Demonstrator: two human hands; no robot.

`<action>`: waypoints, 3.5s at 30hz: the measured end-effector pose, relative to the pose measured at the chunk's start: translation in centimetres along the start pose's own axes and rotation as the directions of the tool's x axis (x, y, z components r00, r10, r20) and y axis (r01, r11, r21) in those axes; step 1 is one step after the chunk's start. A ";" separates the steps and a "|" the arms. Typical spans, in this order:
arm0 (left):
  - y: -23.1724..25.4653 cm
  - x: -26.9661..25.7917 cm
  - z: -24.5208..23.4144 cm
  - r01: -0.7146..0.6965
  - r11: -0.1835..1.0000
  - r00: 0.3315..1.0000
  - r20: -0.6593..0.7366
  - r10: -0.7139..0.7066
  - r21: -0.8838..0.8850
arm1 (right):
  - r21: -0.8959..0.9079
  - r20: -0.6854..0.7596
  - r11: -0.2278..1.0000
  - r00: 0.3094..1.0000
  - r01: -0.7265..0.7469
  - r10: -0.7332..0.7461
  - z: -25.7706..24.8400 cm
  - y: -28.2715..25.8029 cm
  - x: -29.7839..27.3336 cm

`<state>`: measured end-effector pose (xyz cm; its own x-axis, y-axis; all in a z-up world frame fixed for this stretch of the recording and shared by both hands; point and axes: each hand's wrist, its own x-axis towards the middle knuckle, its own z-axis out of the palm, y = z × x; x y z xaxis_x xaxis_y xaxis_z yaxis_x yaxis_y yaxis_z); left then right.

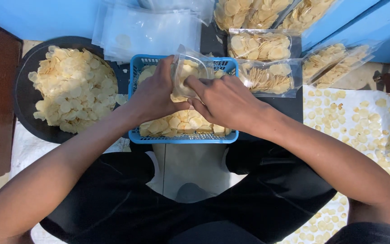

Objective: Manually filling plastic bags with chips from a basket

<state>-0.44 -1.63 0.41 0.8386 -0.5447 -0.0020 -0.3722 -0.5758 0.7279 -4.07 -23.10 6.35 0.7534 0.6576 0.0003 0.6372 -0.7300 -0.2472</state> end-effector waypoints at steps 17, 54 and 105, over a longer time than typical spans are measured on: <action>-0.2 0.2 1.5 0.132 0.991 0.980 -0.146 -0.136 -0.034 | 0.600 -0.248 0.766 0.856 -0.232 0.454 3.2 0.7 1.7; 1.5 2.9 -1.0 -0.021 1.000 0.969 -0.246 0.025 0.022 | 0.867 0.169 -0.130 0.039 -0.481 0.985 9.5 4.3 -19.3; -8.3 0.3 -3.6 0.200 0.954 0.979 -0.003 -0.205 0.221 | 0.036 0.016 0.768 0.769 -0.640 0.640 9.5 13.6 13.4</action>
<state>4.30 5.17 -3.18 0.8981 -0.4138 -0.1492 -0.2754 -0.7934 0.5429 13.20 -22.43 -6.26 0.9839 0.0415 -0.1738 0.0014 -0.9744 -0.2250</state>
